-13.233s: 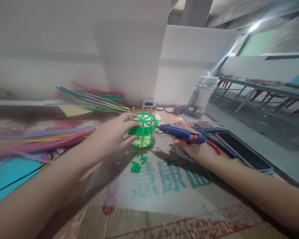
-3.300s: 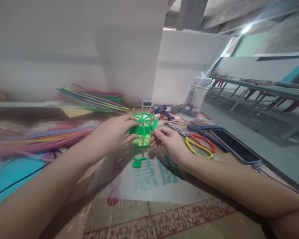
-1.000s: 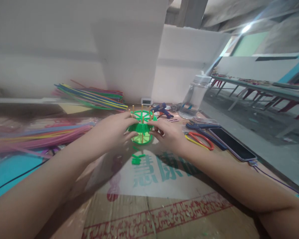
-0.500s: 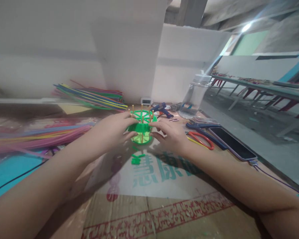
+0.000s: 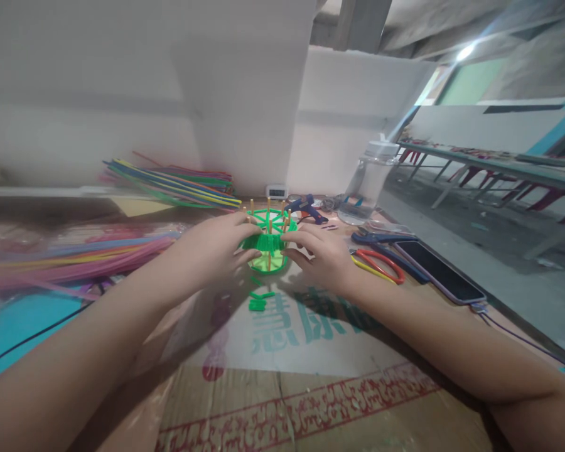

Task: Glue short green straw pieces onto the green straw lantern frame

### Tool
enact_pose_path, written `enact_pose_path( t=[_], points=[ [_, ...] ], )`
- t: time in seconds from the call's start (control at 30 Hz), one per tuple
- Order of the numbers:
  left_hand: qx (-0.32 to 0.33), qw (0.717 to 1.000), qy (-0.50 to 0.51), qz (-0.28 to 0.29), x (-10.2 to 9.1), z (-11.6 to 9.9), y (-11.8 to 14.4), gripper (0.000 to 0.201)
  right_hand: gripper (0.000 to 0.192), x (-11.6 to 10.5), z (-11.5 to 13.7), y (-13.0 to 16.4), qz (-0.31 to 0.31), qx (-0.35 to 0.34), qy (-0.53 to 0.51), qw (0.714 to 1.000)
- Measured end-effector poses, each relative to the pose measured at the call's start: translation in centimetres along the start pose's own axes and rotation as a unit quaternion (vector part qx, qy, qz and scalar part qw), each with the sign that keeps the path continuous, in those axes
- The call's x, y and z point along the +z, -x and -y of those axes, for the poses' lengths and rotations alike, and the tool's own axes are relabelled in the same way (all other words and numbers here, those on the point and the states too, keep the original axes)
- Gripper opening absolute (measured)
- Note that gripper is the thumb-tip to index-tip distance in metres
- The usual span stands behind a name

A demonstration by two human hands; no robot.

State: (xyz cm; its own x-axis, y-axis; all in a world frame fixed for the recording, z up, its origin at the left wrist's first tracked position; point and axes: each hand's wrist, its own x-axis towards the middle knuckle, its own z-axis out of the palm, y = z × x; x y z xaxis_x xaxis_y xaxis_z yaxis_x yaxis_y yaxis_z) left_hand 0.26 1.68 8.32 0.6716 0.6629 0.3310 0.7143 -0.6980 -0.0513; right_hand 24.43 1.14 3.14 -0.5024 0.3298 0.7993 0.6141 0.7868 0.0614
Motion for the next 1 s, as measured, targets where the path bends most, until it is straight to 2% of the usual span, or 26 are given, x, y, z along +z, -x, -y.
enact_pose_path(
  t=[0.23,0.4,0.6,0.73,0.9,1.0],
  points=[
    [-0.004,1.0,-0.008,0.002,-0.17,-0.2,0.06,0.032,0.018,0.43,-0.45,0.39,0.029,0.004,0.022,0.999],
    [0.002,1.0,-0.006,0.004,-0.25,-0.15,0.05,0.031,0.017,0.16,-0.31,0.45,0.005,0.016,-0.014,1.0],
    [0.001,1.0,-0.011,-0.005,-0.02,0.03,0.1,0.034,0.022,0.27,-0.53,0.7,0.002,-0.033,-0.023,0.999],
    [-0.008,1.0,-0.013,0.002,-0.03,-0.04,0.09,0.034,0.024,0.34,-0.52,0.71,0.013,-0.034,-0.015,0.999],
    [-0.008,1.0,-0.021,0.002,-0.15,-0.15,0.07,0.034,0.022,0.0,-0.27,0.68,-0.007,0.029,-0.073,0.997],
    [-0.008,1.0,-0.018,0.005,-0.2,-0.19,0.05,0.034,0.024,0.0,-0.45,0.82,0.0,0.05,-0.067,0.996]
  ],
)
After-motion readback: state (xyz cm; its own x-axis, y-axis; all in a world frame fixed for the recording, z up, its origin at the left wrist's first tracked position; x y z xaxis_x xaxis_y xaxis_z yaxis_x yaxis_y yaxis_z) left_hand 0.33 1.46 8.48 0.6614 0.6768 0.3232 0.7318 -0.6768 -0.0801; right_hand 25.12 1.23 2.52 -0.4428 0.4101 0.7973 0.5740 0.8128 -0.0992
